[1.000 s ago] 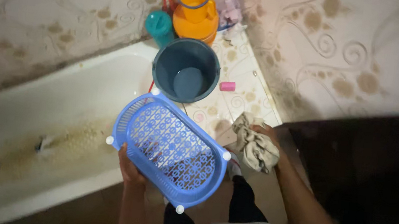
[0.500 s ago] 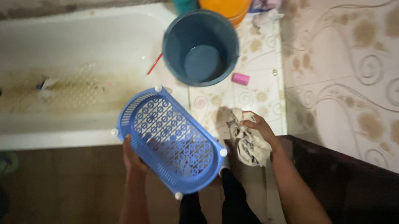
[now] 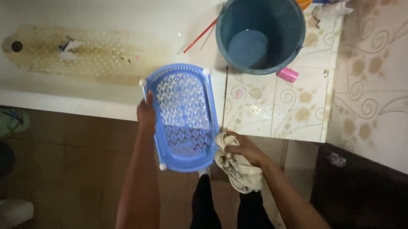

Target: The person wipes down a blue plastic shelf with a cloth and then cleans the wall tiles in a bathroom.

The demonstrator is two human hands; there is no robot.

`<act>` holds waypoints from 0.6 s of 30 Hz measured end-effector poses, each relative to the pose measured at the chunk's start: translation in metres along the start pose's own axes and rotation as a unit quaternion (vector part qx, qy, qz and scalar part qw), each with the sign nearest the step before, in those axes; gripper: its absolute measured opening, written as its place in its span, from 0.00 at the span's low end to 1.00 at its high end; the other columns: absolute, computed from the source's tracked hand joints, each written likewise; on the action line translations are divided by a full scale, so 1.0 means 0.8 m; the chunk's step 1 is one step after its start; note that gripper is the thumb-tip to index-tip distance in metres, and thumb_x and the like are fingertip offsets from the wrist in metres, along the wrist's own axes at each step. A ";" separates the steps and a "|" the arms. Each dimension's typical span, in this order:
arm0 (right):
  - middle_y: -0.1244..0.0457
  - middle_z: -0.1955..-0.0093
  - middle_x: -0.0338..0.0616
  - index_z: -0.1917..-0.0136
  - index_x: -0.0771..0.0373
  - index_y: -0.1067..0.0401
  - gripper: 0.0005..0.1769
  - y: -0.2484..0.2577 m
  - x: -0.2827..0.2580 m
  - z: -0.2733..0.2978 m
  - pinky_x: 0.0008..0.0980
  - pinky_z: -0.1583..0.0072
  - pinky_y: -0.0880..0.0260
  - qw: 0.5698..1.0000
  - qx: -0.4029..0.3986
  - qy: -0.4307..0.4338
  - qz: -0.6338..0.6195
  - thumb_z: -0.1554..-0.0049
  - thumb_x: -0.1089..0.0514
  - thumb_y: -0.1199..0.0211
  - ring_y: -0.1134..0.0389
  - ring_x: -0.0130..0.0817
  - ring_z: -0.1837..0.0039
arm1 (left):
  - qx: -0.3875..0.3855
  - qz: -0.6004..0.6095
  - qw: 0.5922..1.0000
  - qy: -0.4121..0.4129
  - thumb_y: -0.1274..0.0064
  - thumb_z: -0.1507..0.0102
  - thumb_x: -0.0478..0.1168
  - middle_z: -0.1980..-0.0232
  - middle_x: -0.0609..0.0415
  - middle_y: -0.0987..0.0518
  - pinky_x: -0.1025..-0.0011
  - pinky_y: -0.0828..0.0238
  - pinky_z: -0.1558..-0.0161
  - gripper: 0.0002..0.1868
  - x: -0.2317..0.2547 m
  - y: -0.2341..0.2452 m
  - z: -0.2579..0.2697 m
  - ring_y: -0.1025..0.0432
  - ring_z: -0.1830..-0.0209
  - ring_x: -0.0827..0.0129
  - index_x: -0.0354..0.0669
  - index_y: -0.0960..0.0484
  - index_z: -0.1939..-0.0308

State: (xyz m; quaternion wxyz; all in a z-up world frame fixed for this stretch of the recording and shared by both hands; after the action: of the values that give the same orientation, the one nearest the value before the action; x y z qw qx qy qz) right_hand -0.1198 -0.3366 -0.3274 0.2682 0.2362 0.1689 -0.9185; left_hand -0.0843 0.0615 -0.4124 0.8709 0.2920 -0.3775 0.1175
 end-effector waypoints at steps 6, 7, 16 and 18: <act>0.30 0.43 0.45 0.25 0.64 0.38 0.43 -0.029 0.020 -0.068 0.28 0.46 0.27 0.991 0.063 0.112 -0.044 0.49 0.50 0.29 0.28 0.28 0.47 | 0.079 -0.103 0.991 -0.019 0.50 0.35 0.67 0.56 0.43 0.19 0.58 0.30 0.51 0.35 -0.012 -0.006 -0.049 0.25 0.55 0.53 0.35 0.21 0.52; 0.30 0.46 0.45 0.25 0.62 0.37 0.43 -0.032 0.024 -0.074 0.30 0.51 0.31 0.993 0.079 0.081 -0.021 0.50 0.50 0.30 0.31 0.30 0.52 | 0.088 -0.111 0.990 -0.016 0.50 0.34 0.67 0.55 0.43 0.19 0.57 0.30 0.50 0.35 -0.022 -0.006 -0.055 0.25 0.54 0.52 0.35 0.21 0.52; 0.30 0.49 0.46 0.25 0.64 0.37 0.41 -0.055 0.055 -0.150 0.29 0.54 0.31 0.994 0.095 0.055 -0.018 0.48 0.50 0.31 0.32 0.30 0.54 | 0.133 -0.186 0.974 0.005 0.50 0.33 0.65 0.54 0.37 0.19 0.51 0.31 0.48 0.32 -0.116 -0.002 -0.127 0.25 0.52 0.43 0.34 0.23 0.54; 0.30 0.48 0.45 0.27 0.69 0.34 0.39 -0.059 0.054 -0.170 0.27 0.48 0.28 0.986 0.066 0.110 -0.107 0.47 0.51 0.30 0.29 0.27 0.49 | 0.128 -0.175 0.976 0.018 0.50 0.33 0.64 0.54 0.37 0.19 0.51 0.30 0.48 0.31 -0.115 -0.007 -0.147 0.24 0.52 0.43 0.34 0.22 0.54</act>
State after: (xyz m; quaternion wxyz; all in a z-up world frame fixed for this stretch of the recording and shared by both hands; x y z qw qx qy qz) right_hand -0.1321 -0.2575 -0.4548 0.1317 0.3336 0.1611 -0.9195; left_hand -0.0756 0.1289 -0.5457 0.8401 0.4606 -0.2862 0.0156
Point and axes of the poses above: each hand's wrist, its own z-axis away from the middle knuckle, its own y-axis out of the back of the hand, x = y × z, the point moved 4 cm from there along -z, towards the middle knuckle
